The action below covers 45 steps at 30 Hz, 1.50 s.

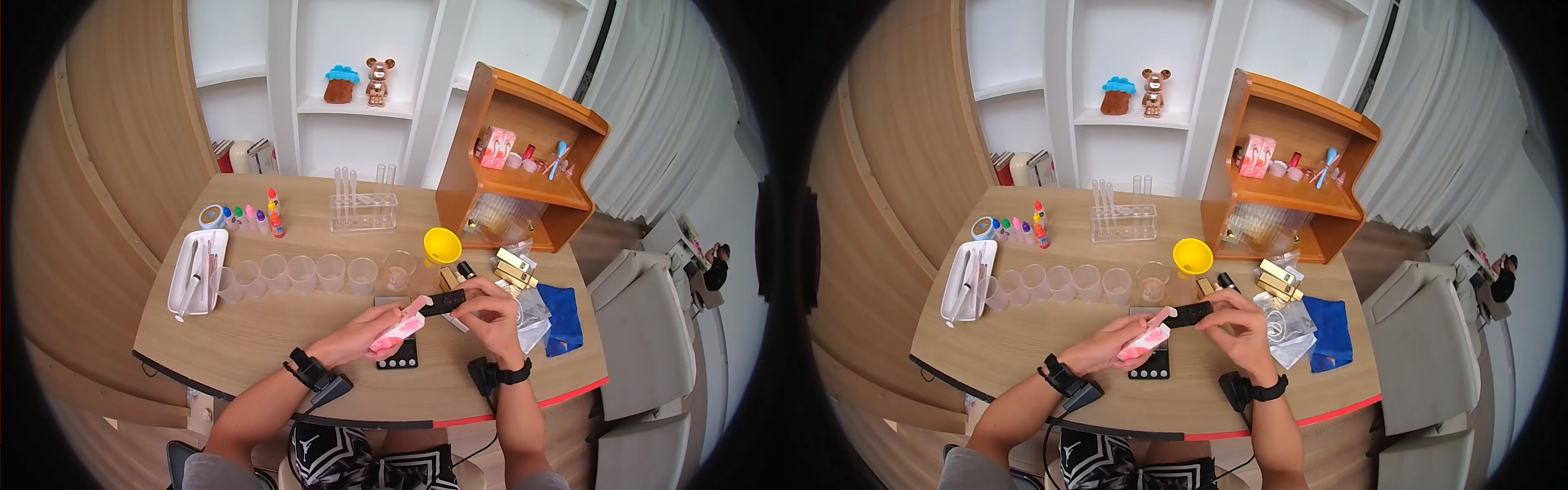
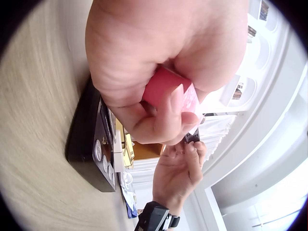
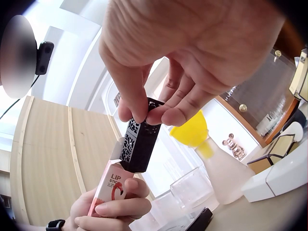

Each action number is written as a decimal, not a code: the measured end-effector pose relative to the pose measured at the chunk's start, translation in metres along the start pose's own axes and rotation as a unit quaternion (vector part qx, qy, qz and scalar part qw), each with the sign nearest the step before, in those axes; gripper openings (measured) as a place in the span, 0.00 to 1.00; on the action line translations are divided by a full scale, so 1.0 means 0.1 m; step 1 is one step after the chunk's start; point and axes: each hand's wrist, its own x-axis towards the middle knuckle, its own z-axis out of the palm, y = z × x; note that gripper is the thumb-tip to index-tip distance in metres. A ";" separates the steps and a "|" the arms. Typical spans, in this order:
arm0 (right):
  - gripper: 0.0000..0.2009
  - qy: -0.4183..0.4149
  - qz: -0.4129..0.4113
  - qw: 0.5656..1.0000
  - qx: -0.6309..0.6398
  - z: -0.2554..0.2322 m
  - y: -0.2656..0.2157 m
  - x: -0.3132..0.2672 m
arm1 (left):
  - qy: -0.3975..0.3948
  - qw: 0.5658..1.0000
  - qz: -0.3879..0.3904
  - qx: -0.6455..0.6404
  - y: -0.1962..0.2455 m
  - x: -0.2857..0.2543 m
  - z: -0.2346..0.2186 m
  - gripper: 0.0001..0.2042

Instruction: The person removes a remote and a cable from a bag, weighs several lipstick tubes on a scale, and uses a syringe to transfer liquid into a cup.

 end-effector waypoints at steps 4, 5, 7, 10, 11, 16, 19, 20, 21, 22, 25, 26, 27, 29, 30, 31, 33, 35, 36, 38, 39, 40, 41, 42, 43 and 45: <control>0.10 0.002 -0.016 0.999 0.033 -0.02 0.00 0.00 | 0.009 1.000 0.011 0.001 0.02 -0.01 0.04 0.19; 0.10 0.000 -0.023 0.999 0.047 -0.03 0.00 0.01 | 0.009 1.000 0.011 0.001 0.02 -0.01 0.04 0.19; 0.10 -0.003 -0.026 0.998 0.062 -0.04 0.00 0.01 | -0.011 1.000 0.013 -0.009 0.02 -0.01 0.02 0.18; 0.10 -0.011 -0.023 0.996 0.082 -0.05 0.01 0.00 | 0.008 1.000 0.021 0.005 0.07 -0.03 0.10 0.16; 0.10 -0.013 -0.018 0.996 0.086 -0.05 0.01 0.00 | 0.009 1.000 0.021 0.005 0.07 -0.03 0.10 0.16; 0.10 -0.020 0.005 0.997 0.073 -0.05 -0.02 0.00 | 0.015 0.999 0.026 0.023 0.06 -0.03 0.10 0.14; 0.09 -0.019 0.022 0.999 0.041 -0.04 -0.01 -0.01 | 0.004 0.999 0.034 0.032 0.05 -0.03 0.09 0.14; 0.08 -0.016 0.027 0.999 0.028 -0.03 0.00 -0.02 | 0.005 0.999 0.034 0.032 0.05 -0.03 0.09 0.14; 0.08 -0.016 0.027 0.999 0.028 -0.03 -0.01 -0.02 | 0.012 0.999 0.034 0.036 0.05 -0.02 0.10 0.14; 0.10 -0.025 0.038 0.998 0.039 -0.04 -0.03 -0.03 | 0.019 0.998 0.035 0.041 0.05 -0.02 0.11 0.14; 0.14 -0.019 0.089 0.992 0.090 -0.01 -0.06 -0.05 | 0.001 0.999 0.029 0.016 0.03 -0.01 0.06 0.14; 0.17 -0.004 0.129 0.983 0.130 0.01 -0.08 -0.05 | 0.002 0.999 0.029 0.016 0.03 -0.01 0.06 0.14; 0.17 -0.004 0.129 0.983 0.130 0.04 -0.11 -0.03 | 0.003 0.999 0.032 0.024 0.03 -0.01 0.06 0.14; 0.20 0.004 0.145 0.971 0.189 0.10 -0.19 0.00 | 0.003 0.999 0.034 0.031 0.01 0.00 0.06 0.14; 0.20 0.004 0.145 0.971 0.189 0.11 -0.16 -0.01 | -0.006 0.999 0.034 0.024 0.00 0.01 0.04 0.13; 0.19 -0.014 0.121 0.981 0.151 0.12 -0.09 -0.02 | -0.015 0.999 0.035 0.016 0.00 0.01 0.03 0.13; 0.16 -0.036 0.091 0.991 0.097 0.15 -0.02 -0.03 | -0.037 0.998 0.050 0.025 0.00 0.00 0.01 0.13; 0.14 -0.051 0.083 0.994 0.051 0.15 0.03 -0.04 | -0.059 0.995 0.066 0.033 0.03 -0.02 0.04 0.14; 0.12 -0.066 0.074 0.995 0.006 0.14 0.04 -0.05 | -0.049 0.996 0.063 0.041 0.07 -0.04 0.08 0.13; 0.12 -0.058 0.054 0.997 -0.011 0.16 -0.01 -0.02 | -0.039 0.996 0.059 0.049 0.09 -0.06 0.11 0.11; 0.11 -0.051 0.033 0.998 -0.029 0.17 -0.05 -0.01 | -0.033 0.997 0.060 0.046 0.08 -0.05 0.11 0.11; 0.11 -0.051 0.033 0.998 -0.029 0.17 -0.08 0.01 | -0.027 0.997 0.061 0.044 0.08 -0.05 0.10 0.10; 0.12 -0.061 0.029 0.997 -0.032 0.18 -0.11 0.02 | -0.027 0.997 0.062 0.044 0.08 -0.05 0.10 0.10; 0.13 -0.072 0.025 0.997 -0.035 0.18 -0.12 0.03 | -0.029 0.997 0.059 0.039 0.08 -0.05 0.09 0.10; 0.13 -0.071 0.025 0.997 -0.035 0.18 -0.12 0.03 | -0.030 0.997 0.056 0.033 0.08 -0.05 0.08 0.09; 0.13 -0.085 0.009 0.995 -0.056 0.18 -0.11 0.03 | -0.034 0.997 0.070 0.030 0.06 -0.04 0.06 0.09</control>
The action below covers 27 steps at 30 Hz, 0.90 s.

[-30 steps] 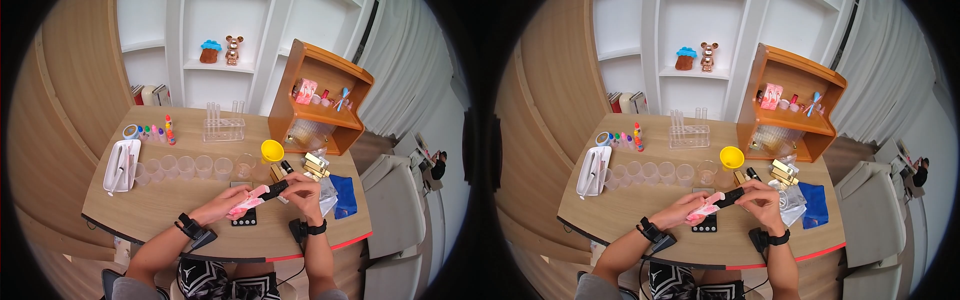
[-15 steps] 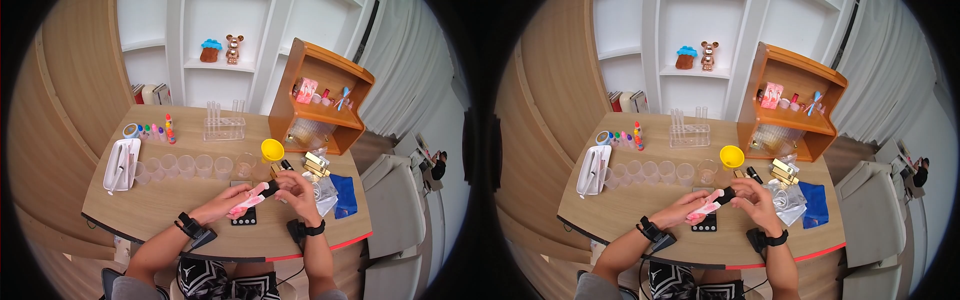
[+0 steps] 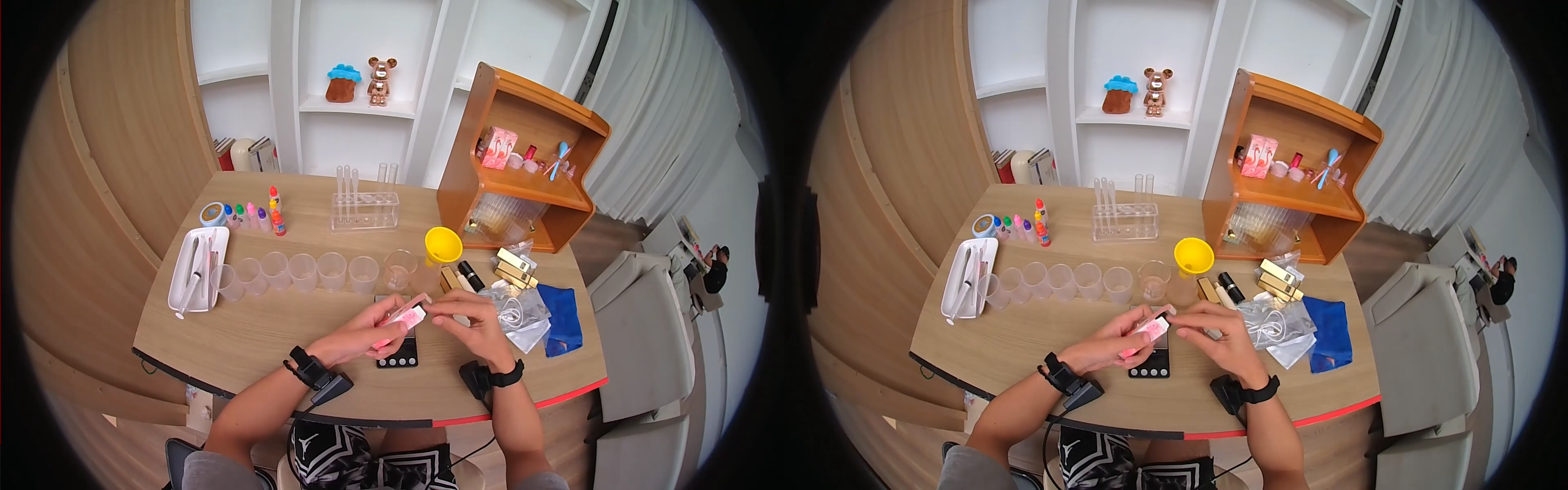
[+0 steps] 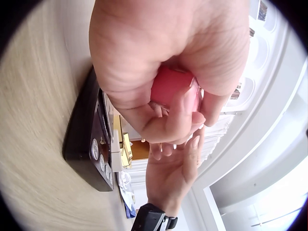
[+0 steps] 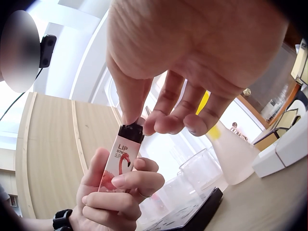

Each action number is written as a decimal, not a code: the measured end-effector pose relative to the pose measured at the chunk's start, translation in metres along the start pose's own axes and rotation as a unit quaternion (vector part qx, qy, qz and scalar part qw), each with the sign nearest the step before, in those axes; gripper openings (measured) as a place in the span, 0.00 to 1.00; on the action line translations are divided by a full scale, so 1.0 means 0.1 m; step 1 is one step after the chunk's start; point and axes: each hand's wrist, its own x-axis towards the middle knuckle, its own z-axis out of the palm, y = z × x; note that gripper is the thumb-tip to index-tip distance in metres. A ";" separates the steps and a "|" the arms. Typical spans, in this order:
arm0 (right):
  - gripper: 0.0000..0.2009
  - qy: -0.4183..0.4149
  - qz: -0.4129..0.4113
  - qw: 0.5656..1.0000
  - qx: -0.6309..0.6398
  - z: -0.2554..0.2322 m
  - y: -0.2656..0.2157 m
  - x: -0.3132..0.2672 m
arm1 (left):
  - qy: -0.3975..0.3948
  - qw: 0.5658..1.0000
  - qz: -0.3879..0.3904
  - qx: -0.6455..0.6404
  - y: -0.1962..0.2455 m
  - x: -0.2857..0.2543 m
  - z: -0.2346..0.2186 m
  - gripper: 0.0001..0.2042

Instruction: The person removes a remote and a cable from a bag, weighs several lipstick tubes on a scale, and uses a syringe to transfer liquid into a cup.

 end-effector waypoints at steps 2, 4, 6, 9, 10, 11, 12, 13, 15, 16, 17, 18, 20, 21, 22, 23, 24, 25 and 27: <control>0.11 -0.011 -0.008 1.000 0.002 0.04 0.03 -0.01 | -0.004 1.000 0.013 -0.003 -0.01 0.01 -0.01 0.09; 0.10 -0.022 -0.015 1.000 0.003 0.07 0.06 -0.01 | -0.006 1.000 0.000 0.007 -0.02 0.02 -0.01 0.12; 0.10 -0.033 -0.011 0.999 0.007 0.09 0.07 -0.01 | 0.005 1.000 -0.001 0.013 0.00 0.01 0.02 0.13; 0.12 -0.017 0.030 0.999 0.036 0.09 0.05 -0.02 | 0.019 1.000 -0.001 0.016 0.00 0.02 0.06 0.17; 0.12 -0.017 0.030 0.999 0.036 0.09 0.05 -0.01 | 0.023 1.000 0.000 0.013 0.00 0.02 0.06 0.20; 0.14 -0.005 0.021 0.999 0.041 0.09 0.06 -0.01 | 0.023 1.000 0.000 0.013 -0.01 0.01 0.05 0.20; 0.16 0.007 0.013 0.999 0.046 0.09 0.07 0.00 | 0.020 1.000 -0.017 0.001 -0.02 0.01 0.01 0.21; 0.16 0.007 0.013 0.999 0.046 0.10 0.08 0.00 | 0.017 0.999 -0.035 -0.011 -0.03 0.01 -0.02 0.22; 0.21 0.008 0.072 0.992 0.103 0.12 0.11 -0.02 | -0.007 0.998 -0.033 -0.046 -0.07 0.01 -0.06 0.22; 0.21 0.007 0.072 0.992 0.103 0.14 0.12 -0.03 | -0.031 0.996 -0.032 -0.080 -0.08 0.01 -0.07 0.22; 0.23 0.006 0.083 0.987 0.140 0.16 0.12 -0.03 | -0.031 0.996 -0.031 -0.080 -0.07 0.01 -0.05 0.22; 0.24 0.005 0.093 0.980 0.176 0.17 0.11 -0.03 | -0.032 0.997 -0.035 -0.066 -0.05 0.00 -0.02 0.20; 0.24 0.025 0.078 0.987 0.138 0.21 0.01 0.01 | -0.033 0.997 -0.038 -0.052 -0.02 -0.03 0.01 0.19; 0.25 0.045 0.063 0.992 0.099 0.22 -0.02 0.03 | -0.032 0.998 -0.043 -0.036 0.00 -0.04 0.02 0.21; 0.25 0.044 0.063 0.992 0.099 0.21 -0.01 0.04 | -0.030 0.998 -0.048 -0.021 0.01 -0.04 0.02 0.23; 0.24 0.029 0.068 0.991 0.115 0.20 0.00 0.04 | -0.030 0.998 -0.048 -0.022 -0.01 -0.04 0.02 0.23; 0.23 0.014 0.073 0.989 0.130 0.19 0.02 0.03 | -0.034 0.998 -0.047 -0.039 -0.03 -0.03 0.00 0.23; 0.23 0.014 0.074 0.989 0.130 0.18 0.05 0.02 | -0.038 0.997 -0.046 -0.058 -0.04 -0.02 -0.01 0.23; 0.23 -0.038 0.089 0.982 0.163 0.17 0.10 0.00 | -0.043 0.995 -0.052 -0.067 -0.03 -0.02 -0.01 0.23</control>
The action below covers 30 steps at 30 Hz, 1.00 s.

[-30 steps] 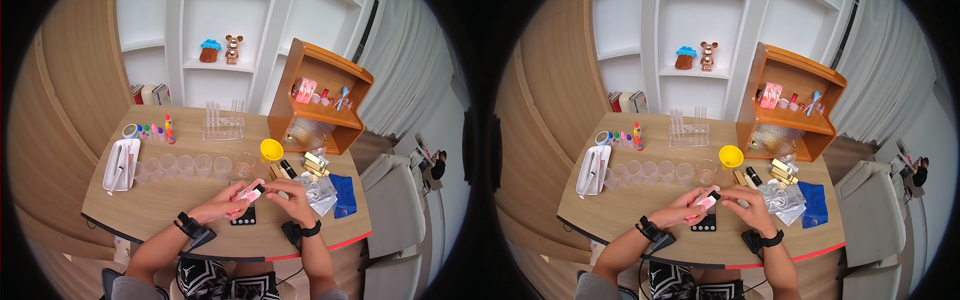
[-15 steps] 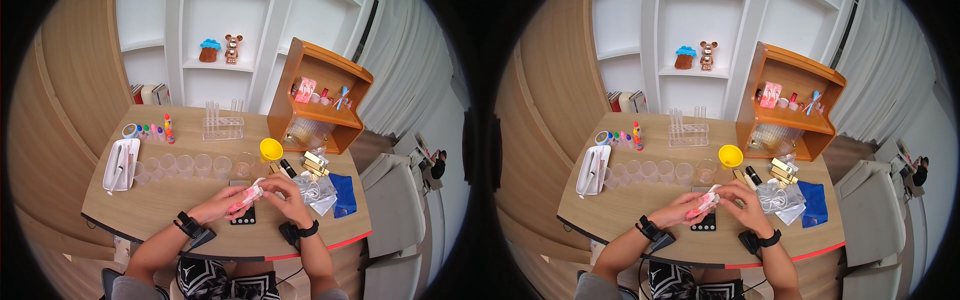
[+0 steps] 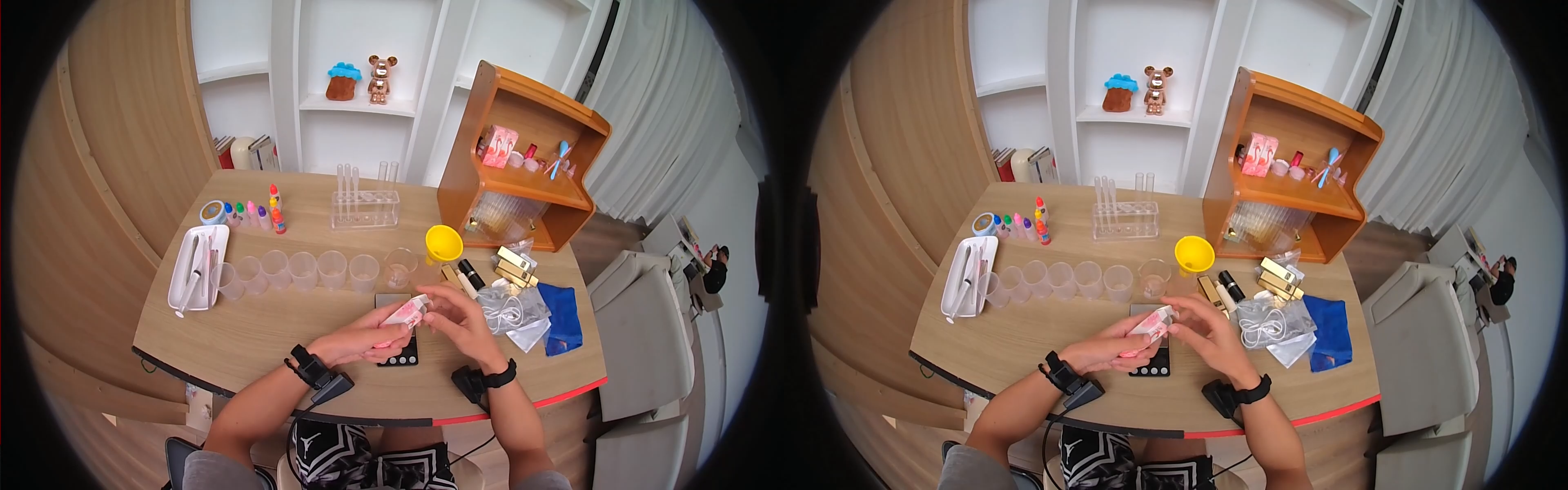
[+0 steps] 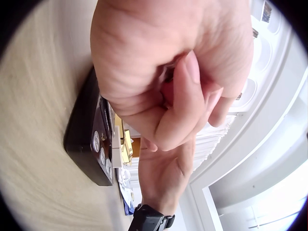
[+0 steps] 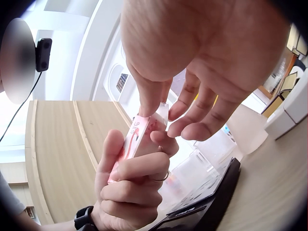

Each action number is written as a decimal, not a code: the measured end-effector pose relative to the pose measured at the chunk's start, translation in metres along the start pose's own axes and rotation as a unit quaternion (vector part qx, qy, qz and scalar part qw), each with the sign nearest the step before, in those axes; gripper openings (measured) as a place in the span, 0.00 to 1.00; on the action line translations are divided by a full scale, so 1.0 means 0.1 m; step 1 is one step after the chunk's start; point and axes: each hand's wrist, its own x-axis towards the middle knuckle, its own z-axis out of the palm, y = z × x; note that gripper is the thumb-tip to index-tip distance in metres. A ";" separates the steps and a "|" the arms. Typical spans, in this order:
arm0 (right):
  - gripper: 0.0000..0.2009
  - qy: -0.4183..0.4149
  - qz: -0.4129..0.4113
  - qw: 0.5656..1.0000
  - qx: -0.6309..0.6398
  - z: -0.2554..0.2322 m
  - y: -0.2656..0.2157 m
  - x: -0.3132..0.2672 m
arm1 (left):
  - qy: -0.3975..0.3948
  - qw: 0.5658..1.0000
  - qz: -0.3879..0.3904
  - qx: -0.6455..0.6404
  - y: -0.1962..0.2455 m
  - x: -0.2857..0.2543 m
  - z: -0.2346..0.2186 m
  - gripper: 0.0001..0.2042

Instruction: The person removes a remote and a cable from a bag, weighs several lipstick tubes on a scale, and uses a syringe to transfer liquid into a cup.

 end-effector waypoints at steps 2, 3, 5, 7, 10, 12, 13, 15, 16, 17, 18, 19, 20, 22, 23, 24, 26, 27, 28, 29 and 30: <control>0.21 0.001 0.017 0.999 0.041 0.01 0.02 -0.01 | -0.005 1.000 -0.006 -0.009 0.02 0.01 0.01 0.23; 0.20 0.002 0.034 0.996 0.082 0.02 0.03 -0.02 | -0.013 1.000 -0.005 -0.009 0.02 0.01 0.02 0.21; 0.18 0.003 0.032 0.992 0.119 0.02 0.05 -0.04 | -0.022 1.000 -0.003 -0.009 0.01 0.02 0.02 0.20; 0.16 0.003 0.027 0.987 0.156 0.03 0.04 -0.03 | -0.003 1.000 -0.017 0.014 -0.03 0.04 -0.01 0.19; 0.13 0.015 0.027 0.987 0.159 0.04 0.04 -0.01 | 0.009 1.000 -0.014 0.025 -0.01 0.03 0.01 0.18; 0.10 0.022 0.039 0.991 0.130 0.03 0.07 -0.01 | 0.016 1.000 -0.015 0.019 -0.04 0.04 0.00 0.18; 0.10 0.022 0.041 0.990 0.131 0.04 0.07 -0.01 | 0.025 1.000 -0.013 0.014 -0.05 0.04 -0.01 0.18; 0.09 0.036 0.061 0.989 0.130 0.05 0.05 0.00 | 0.016 1.000 -0.011 0.023 -0.04 0.03 -0.01 0.17; 0.09 0.036 0.061 0.989 0.130 0.05 0.04 0.00 | 0.006 0.999 -0.008 0.033 -0.03 0.03 -0.01 0.17; 0.09 0.041 0.068 0.988 0.136 0.05 0.04 0.00 | 0.006 0.999 -0.008 0.034 -0.04 0.03 -0.01 0.17; 0.09 0.045 0.075 0.986 0.141 0.04 0.03 0.00 | 0.007 0.999 -0.002 0.051 -0.04 0.03 0.00 0.17; 0.09 0.046 0.073 0.986 0.141 0.03 0.03 0.01 | 0.009 0.998 0.004 0.067 -0.03 0.03 0.00 0.17; 0.09 0.050 0.080 0.984 0.151 0.03 0.03 0.00 | 0.009 0.998 0.004 0.068 -0.01 0.02 0.00 0.17; 0.10 0.055 0.087 0.982 0.160 0.02 0.04 0.00 | 0.029 0.997 -0.020 0.076 0.01 0.02 0.01 0.17; 0.10 0.056 0.077 0.981 0.167 0.02 0.03 -0.01 | 0.029 0.997 -0.021 0.074 0.01 0.03 0.02 0.17; 0.10 0.057 0.068 0.981 0.174 0.03 0.03 -0.02 | 0.039 0.996 -0.006 0.078 0.01 0.02 0.03 0.16; 0.11 0.043 0.076 0.981 0.173 0.03 0.00 -0.02 | 0.050 0.995 0.008 0.082 0.00 0.02 0.04 0.16; 0.12 0.029 0.081 0.981 0.171 0.02 -0.01 -0.02 | 0.053 0.995 0.016 0.087 0.01 0.02 0.05 0.16; 0.12 0.029 0.080 0.982 0.171 0.03 0.00 -0.02 | 0.056 0.994 0.024 0.092 0.02 0.03 0.06 0.15; 0.12 0.038 0.081 0.984 0.157 0.04 0.01 -0.01 | 0.056 0.994 0.025 0.093 0.03 0.03 0.09 0.15; 0.12 0.046 0.081 0.986 0.141 0.04 0.01 -0.01 | 0.068 0.994 0.023 0.082 0.05 0.02 0.13 0.15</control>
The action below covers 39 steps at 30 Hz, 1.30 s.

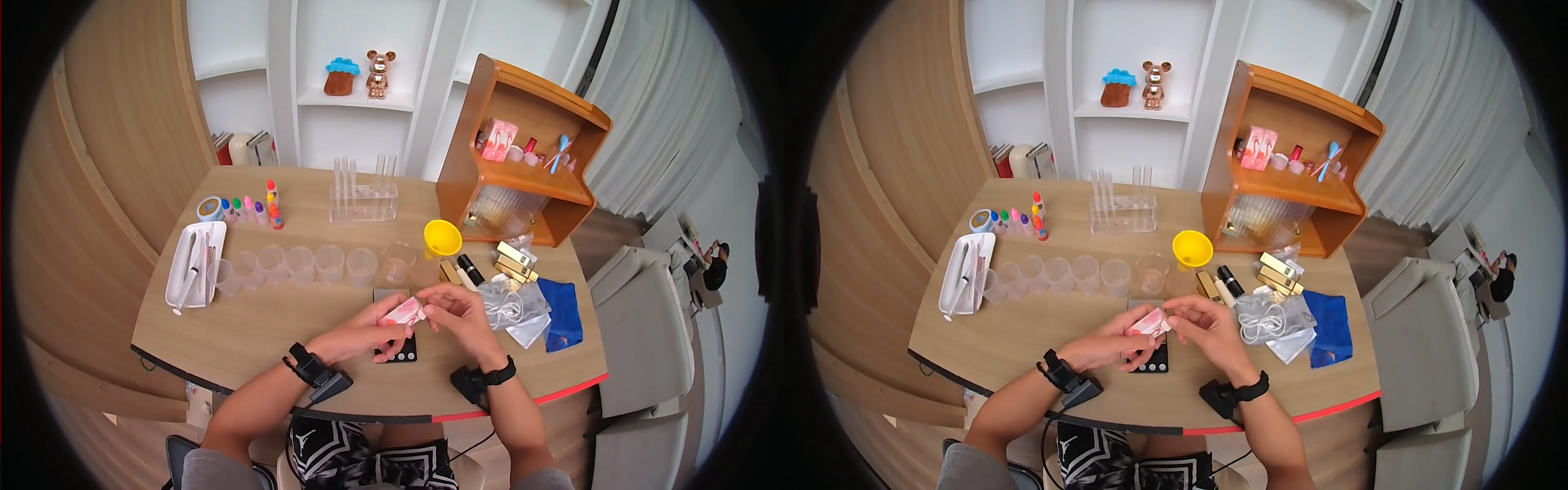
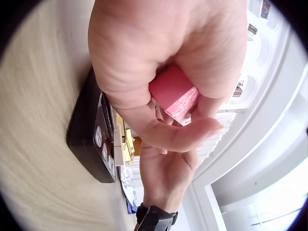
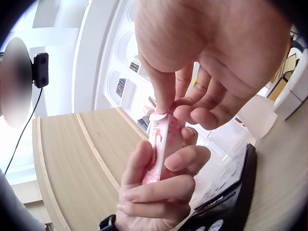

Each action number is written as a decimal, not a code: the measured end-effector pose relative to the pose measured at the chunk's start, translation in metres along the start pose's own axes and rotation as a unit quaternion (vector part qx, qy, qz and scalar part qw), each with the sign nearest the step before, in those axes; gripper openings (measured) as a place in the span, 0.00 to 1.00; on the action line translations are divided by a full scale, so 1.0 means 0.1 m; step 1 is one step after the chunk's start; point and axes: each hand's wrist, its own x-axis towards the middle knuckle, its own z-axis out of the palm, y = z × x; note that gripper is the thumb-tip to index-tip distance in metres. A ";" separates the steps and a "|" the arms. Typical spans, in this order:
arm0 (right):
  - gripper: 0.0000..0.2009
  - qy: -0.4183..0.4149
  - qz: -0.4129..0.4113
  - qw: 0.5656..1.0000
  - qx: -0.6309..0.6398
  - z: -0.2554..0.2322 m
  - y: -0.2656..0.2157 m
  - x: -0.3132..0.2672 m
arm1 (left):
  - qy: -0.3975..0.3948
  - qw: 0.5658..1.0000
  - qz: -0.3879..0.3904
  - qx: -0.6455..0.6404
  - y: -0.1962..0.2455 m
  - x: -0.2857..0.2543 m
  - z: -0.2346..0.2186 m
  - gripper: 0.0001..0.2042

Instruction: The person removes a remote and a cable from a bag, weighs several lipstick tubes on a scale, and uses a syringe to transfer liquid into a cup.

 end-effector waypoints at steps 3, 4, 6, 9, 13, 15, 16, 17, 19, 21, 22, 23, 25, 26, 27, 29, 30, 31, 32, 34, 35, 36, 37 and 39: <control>0.12 0.008 0.005 0.997 -0.070 -0.01 -0.02 0.00 | 0.001 1.000 -0.007 -0.004 0.00 -0.01 -0.01 0.13; 0.12 0.007 0.004 0.997 -0.071 0.00 -0.01 0.02 | -0.009 1.000 -0.013 -0.002 -0.02 0.00 -0.03 0.13; 0.12 -0.004 -0.054 0.995 -0.085 0.00 0.04 0.02 | -0.019 1.000 -0.011 0.005 -0.07 0.02 -0.08 0.12; 0.12 -0.009 -0.042 0.996 -0.079 0.02 0.01 0.00 | -0.028 1.000 -0.002 0.013 -0.14 0.04 -0.10 0.12; 0.11 0.005 -0.027 0.998 -0.053 0.02 -0.01 0.01 | -0.029 0.999 -0.004 0.019 -0.08 0.02 -0.09 0.13; 0.11 0.011 -0.008 0.997 -0.071 -0.04 0.05 0.01 | -0.034 0.999 -0.013 0.026 -0.09 0.02 -0.11 0.14; 0.11 0.011 -0.009 0.997 -0.072 -0.02 0.03 0.02 | -0.039 0.998 -0.026 0.030 -0.10 0.02 -0.12 0.15; 0.11 0.016 -0.014 0.998 -0.063 0.01 0.02 0.02 | -0.039 0.998 -0.026 0.030 -0.10 0.03 -0.12 0.15; 0.11 0.022 -0.014 0.998 -0.054 0.02 0.01 -0.01 | -0.040 0.999 -0.028 0.017 -0.10 0.02 -0.09 0.16; 0.12 0.019 0.019 0.996 -0.088 0.00 -0.01 -0.02 | -0.042 0.999 -0.032 0.008 -0.07 0.00 -0.06 0.16; 0.12 0.019 0.020 0.996 -0.087 0.02 -0.01 -0.03 | -0.044 0.998 -0.032 0.003 -0.07 0.00 -0.06 0.17; 0.12 0.022 0.011 0.996 -0.083 0.04 -0.01 -0.03 | -0.044 0.999 -0.032 0.003 -0.08 0.00 -0.08 0.17; 0.12 0.025 0.001 0.997 -0.080 0.02 -0.01 -0.02 | -0.051 0.998 -0.044 -0.002 -0.12 0.02 -0.11 0.18; 0.12 0.017 -0.003 0.996 -0.090 -0.02 0.02 -0.03 | -0.051 0.998 -0.042 0.000 -0.10 0.01 -0.10 0.18; 0.12 0.008 -0.006 0.995 -0.101 -0.03 0.03 -0.02 | -0.045 0.998 -0.046 -0.005 -0.07 0.00 -0.07 0.18; 0.12 0.006 -0.007 0.995 -0.100 -0.03 0.03 -0.01 | -0.039 0.998 -0.049 -0.011 -0.05 0.00 -0.07 0.18; 0.12 0.006 -0.003 0.995 -0.098 -0.03 0.03 -0.02 | -0.040 0.998 -0.051 -0.013 -0.05 0.00 -0.07 0.19; 0.12 0.007 0.000 0.995 -0.098 -0.04 0.02 -0.02 | -0.042 0.998 -0.054 -0.017 -0.07 0.00 -0.07 0.20; 0.12 0.003 0.004 0.994 -0.105 -0.04 0.00 -0.02 | -0.042 0.997 -0.056 -0.020 -0.08 0.00 -0.07 0.20; 0.12 -0.001 0.010 0.994 -0.111 -0.02 -0.01 -0.03 | -0.054 0.997 -0.047 -0.023 -0.07 0.00 -0.08 0.20; 0.12 0.001 -0.002 0.994 -0.113 0.00 -0.02 -0.03 | -0.054 0.997 -0.047 -0.024 -0.07 -0.01 -0.07 0.20; 0.12 0.004 -0.016 0.993 -0.114 0.01 -0.02 -0.02 | -0.051 0.997 -0.047 -0.021 -0.06 -0.01 -0.07 0.21; 0.12 0.003 -0.017 0.993 -0.114 0.01 -0.02 -0.03 | -0.049 0.998 -0.046 -0.017 -0.05 -0.01 -0.07 0.21; 0.13 -0.003 -0.015 0.993 -0.115 0.01 -0.02 -0.03 | -0.048 0.998 -0.050 -0.012 -0.08 -0.01 -0.09 0.21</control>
